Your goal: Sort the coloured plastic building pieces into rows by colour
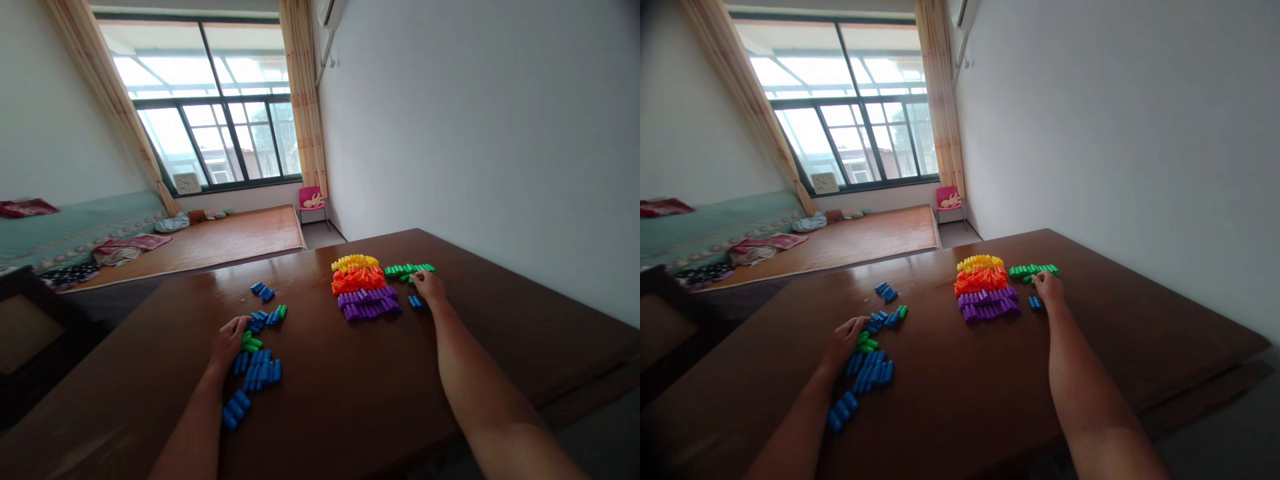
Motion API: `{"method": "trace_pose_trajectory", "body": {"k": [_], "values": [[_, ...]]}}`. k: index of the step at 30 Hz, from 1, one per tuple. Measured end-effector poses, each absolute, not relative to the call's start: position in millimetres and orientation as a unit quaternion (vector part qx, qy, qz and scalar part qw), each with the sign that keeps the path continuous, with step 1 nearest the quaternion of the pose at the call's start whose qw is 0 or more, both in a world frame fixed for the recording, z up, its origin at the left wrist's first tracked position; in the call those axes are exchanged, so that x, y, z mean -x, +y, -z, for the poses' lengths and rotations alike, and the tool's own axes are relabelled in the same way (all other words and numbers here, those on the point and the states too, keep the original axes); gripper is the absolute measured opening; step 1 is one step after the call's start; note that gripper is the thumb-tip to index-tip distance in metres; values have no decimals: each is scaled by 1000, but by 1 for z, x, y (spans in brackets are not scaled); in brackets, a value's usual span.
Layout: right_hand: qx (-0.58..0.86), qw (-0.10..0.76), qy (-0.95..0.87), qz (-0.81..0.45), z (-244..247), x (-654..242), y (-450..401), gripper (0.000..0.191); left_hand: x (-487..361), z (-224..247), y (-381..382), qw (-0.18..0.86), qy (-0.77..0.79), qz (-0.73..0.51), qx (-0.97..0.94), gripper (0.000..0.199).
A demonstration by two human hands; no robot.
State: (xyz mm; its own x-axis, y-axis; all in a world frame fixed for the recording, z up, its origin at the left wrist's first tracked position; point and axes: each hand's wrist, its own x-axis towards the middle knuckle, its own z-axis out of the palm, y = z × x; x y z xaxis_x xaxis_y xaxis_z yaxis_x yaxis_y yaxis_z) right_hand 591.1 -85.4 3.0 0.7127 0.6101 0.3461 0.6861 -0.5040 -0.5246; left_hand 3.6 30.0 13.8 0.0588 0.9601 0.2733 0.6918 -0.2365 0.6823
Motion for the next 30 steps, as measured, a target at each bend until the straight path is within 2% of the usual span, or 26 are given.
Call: {"method": "trace_pose_trajectory", "body": {"k": [4,8,11,14,17,20,22,25,28,30], "values": [[845,364,-372,124,-8,-581,-85,34,-9,-16,22,239,553,-406,-687,46],[750,423,-469,195,-11,-562,-82,37,-14,-16,19,274,517,-477,-656,45],[696,445,-528,197,-25,-529,-83,38,-22,-14,17,306,493,-499,-644,44],[656,455,-585,145,-45,-469,-84,37,-33,-12,12,363,456,-515,-628,45],[581,420,-697,17,-60,-388,-85,33,-39,-12,10,426,430,-550,-575,49],[473,336,-809,-97,-62,-304,-83,25,-34,-11,14,462,437,-591,-496,50],[434,296,-844,-110,-59,-258,-76,24,-29,-9,18,469,454,-611,-449,50],[457,254,-848,-81,-53,-211,-57,27,-22,-5,23,487,453,-624,-411,49],[479,214,-848,-72,-48,-188,-40,32,-21,-2,24,496,437,-622,-419,47],[463,210,-857,-81,-46,-187,-35,29,-21,-2,25,498,431,-621,-426,47]]}}
